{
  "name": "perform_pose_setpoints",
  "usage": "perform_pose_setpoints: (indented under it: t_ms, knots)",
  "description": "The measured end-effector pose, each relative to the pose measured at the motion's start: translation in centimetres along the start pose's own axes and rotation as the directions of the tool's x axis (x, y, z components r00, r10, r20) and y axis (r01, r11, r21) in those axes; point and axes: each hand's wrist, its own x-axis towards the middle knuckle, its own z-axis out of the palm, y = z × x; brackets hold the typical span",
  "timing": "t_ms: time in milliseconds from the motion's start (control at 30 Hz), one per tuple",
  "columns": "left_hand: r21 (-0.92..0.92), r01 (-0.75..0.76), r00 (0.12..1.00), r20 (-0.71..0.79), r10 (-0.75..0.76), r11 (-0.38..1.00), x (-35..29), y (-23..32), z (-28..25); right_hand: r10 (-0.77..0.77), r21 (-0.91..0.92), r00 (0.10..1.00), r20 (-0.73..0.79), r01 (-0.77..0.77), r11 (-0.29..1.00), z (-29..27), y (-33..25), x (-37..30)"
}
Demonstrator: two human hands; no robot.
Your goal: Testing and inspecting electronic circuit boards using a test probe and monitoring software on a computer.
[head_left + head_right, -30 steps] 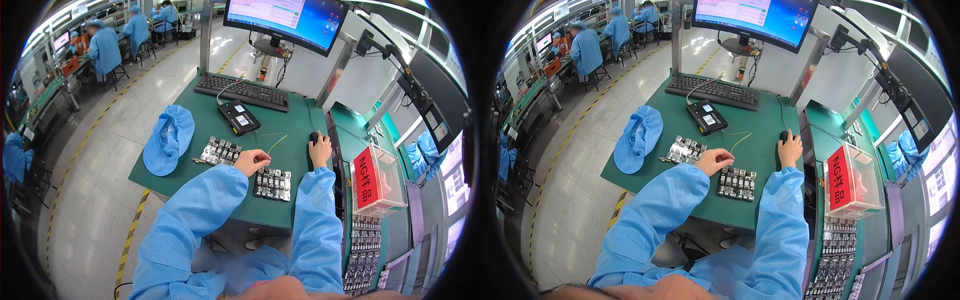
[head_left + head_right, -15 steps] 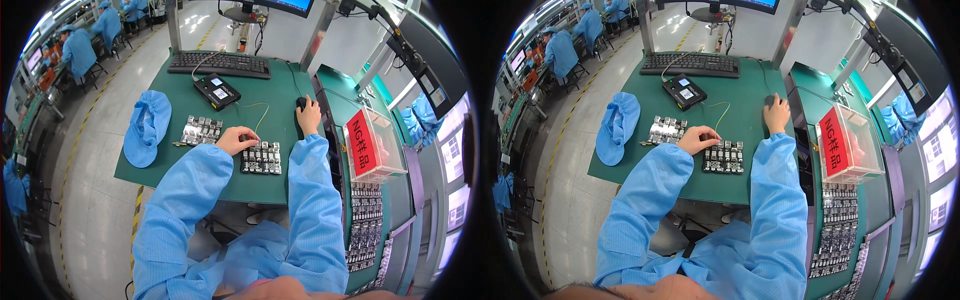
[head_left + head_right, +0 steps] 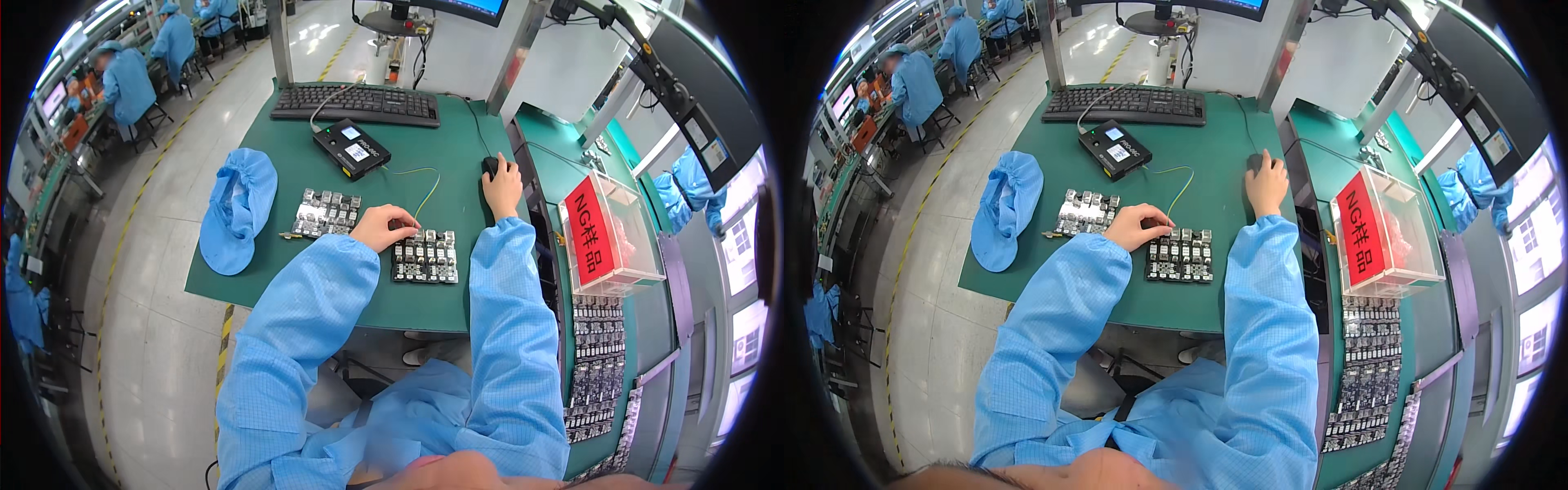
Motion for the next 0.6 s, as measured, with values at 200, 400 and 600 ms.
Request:
perform_pose_setpoints:
  t_ms: [200,400,600]
  knots:
    - [0.122,-0.138,0.99,-0.016,0.141,0.983,-0.22,-0.11,0.43,0.001,-0.003,1.0,-0.001,-0.001,1.0,0.21,0.16,-0.09]
    - [0.179,-0.257,0.961,-0.051,0.27,0.95,-0.47,-0.17,0.37,-0.015,0.037,0.999,-0.033,0.017,0.999,0.08,0.0,-0.08]
    - [0.153,-0.188,0.981,-0.011,0.192,0.97,-0.3,-0.65,0.36,0.005,0.015,1.0,-0.004,-0.005,1.0,-0.43,-0.32,-0.19]
